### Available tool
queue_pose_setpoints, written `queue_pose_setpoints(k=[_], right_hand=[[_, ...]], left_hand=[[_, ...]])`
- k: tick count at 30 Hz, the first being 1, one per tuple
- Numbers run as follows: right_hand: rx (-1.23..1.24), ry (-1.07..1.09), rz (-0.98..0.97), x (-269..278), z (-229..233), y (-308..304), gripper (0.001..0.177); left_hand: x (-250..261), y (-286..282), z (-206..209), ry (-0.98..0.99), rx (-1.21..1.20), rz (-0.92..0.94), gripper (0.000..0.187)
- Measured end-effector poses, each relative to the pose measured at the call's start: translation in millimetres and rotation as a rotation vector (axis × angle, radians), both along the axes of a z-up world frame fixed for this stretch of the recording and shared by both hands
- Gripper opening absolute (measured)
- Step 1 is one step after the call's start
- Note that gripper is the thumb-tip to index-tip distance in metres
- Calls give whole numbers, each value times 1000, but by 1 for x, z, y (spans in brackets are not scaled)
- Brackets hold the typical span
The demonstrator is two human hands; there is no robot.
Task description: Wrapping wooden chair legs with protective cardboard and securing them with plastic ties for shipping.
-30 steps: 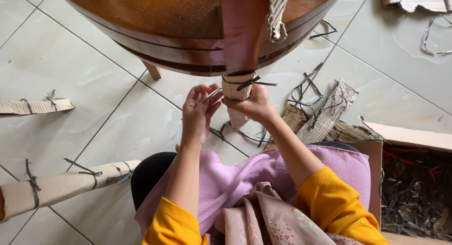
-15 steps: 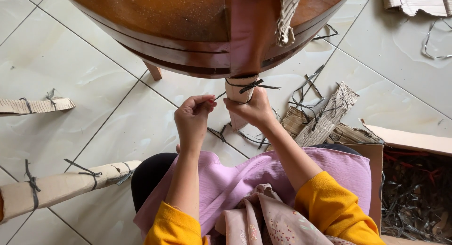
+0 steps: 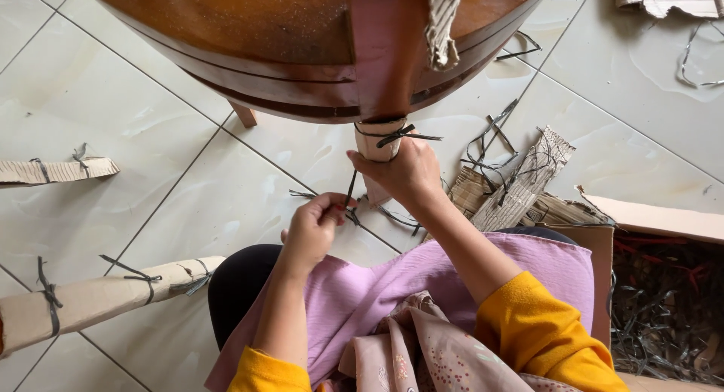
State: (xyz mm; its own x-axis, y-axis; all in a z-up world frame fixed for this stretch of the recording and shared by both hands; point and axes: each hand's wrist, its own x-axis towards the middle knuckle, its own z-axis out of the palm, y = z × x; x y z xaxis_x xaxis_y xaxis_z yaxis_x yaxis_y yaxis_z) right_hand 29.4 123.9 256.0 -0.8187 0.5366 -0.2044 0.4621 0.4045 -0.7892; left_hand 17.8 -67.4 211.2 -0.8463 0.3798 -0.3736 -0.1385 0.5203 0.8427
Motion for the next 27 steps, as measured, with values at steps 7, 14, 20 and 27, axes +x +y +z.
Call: queue_pose_setpoints(k=[7, 14, 20, 27], right_hand=[[76, 26, 41, 3, 6, 2, 66], [-73, 97, 120, -2, -13, 14, 50], [-301, 253, 206, 15, -75, 47, 53], [-784, 470, -50, 21, -109, 36, 45]], left_hand=[[0, 28, -8, 948, 123, -272, 16], [-4, 51, -16, 1214, 260, -261, 8], [2, 72, -6, 1168, 346, -267, 13], [1, 86, -15, 1220, 274, -244, 18]])
